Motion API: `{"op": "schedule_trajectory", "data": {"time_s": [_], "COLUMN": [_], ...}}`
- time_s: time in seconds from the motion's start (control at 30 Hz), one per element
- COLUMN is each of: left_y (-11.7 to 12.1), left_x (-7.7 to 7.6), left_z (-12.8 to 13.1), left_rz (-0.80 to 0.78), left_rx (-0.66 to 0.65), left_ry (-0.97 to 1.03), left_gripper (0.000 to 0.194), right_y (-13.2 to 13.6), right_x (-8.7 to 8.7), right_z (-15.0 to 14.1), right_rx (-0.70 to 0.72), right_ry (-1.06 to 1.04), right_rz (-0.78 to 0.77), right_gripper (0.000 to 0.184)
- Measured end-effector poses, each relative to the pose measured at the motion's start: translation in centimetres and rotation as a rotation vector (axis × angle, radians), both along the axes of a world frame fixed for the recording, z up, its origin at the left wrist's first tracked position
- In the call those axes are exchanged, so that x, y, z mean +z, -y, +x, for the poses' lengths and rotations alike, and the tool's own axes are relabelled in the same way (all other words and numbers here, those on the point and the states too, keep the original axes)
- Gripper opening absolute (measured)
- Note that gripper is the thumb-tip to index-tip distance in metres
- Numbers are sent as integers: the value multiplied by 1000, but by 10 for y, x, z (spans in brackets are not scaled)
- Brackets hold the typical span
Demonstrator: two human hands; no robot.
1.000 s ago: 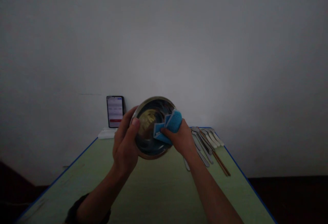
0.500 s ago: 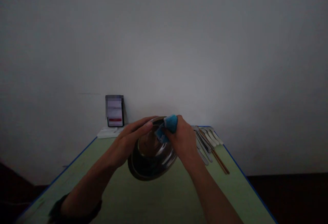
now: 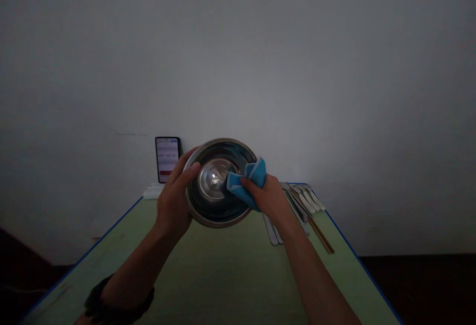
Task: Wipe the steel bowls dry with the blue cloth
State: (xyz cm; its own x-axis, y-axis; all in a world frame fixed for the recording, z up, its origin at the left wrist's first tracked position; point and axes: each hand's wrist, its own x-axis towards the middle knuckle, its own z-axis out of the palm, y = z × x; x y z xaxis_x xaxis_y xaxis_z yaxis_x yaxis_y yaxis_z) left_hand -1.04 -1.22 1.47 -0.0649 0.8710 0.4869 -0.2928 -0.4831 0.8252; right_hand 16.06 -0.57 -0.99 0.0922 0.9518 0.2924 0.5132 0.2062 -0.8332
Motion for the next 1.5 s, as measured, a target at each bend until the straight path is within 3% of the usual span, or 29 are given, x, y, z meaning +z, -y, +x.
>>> {"op": "schedule_trajectory", "data": {"time_s": [0.1, 0.23, 0.37, 0.43, 0.53, 0.67, 0.73, 0.8, 0.9, 1.0, 1.1, 1.27, 1.5], "left_y": [-4, -12, -18, -19, -17, -16, -17, -19, -23, -24, -21, -11, -6], "left_x": [2, 2, 2, 4, 5, 0, -2, -2, 1, 1, -1, 0, 3], "left_z": [-12, -27, -30, -29, -23, -7, -4, -8, -25, -40, -45, -40, -38], "left_rz": [-59, -50, 73, 68, 63, 67, 49, 2, -68, -37, -26, -105, -155], "left_rx": [-102, -217, -53, 33, 157, 267, 216, 172, 180, 181, 131, -84, -250], "left_ry": [-176, -471, -823, -904, -767, -310, -207, -269, -614, -1006, -1206, -1195, -1234], "left_gripper": [43, 35, 18, 22, 24, 29, 31, 29, 20, 19, 24, 26, 28], "right_y": [2, 6, 10, 10, 7, -2, -6, -8, -6, 0, 6, 10, 6], "right_x": [4, 9, 10, 11, 10, 1, -4, -6, -3, 3, 6, 8, 5], "right_z": [4, 4, -2, -5, -8, -12, -12, -10, -5, -1, -2, -4, -7], "right_rx": [-53, -67, -63, -130, -238, -195, -172, -170, -185, -141, -102, -165, -216], "right_ry": [156, 357, 471, 502, 400, 97, 46, 88, 248, 404, 493, 554, 500], "right_rz": [23, 83, 122, 138, 176, 123, 96, 98, 144, 179, 203, 251, 356], "right_gripper": [34, 26, 28, 32, 39, 48, 46, 41, 30, 21, 20, 21, 22]}}
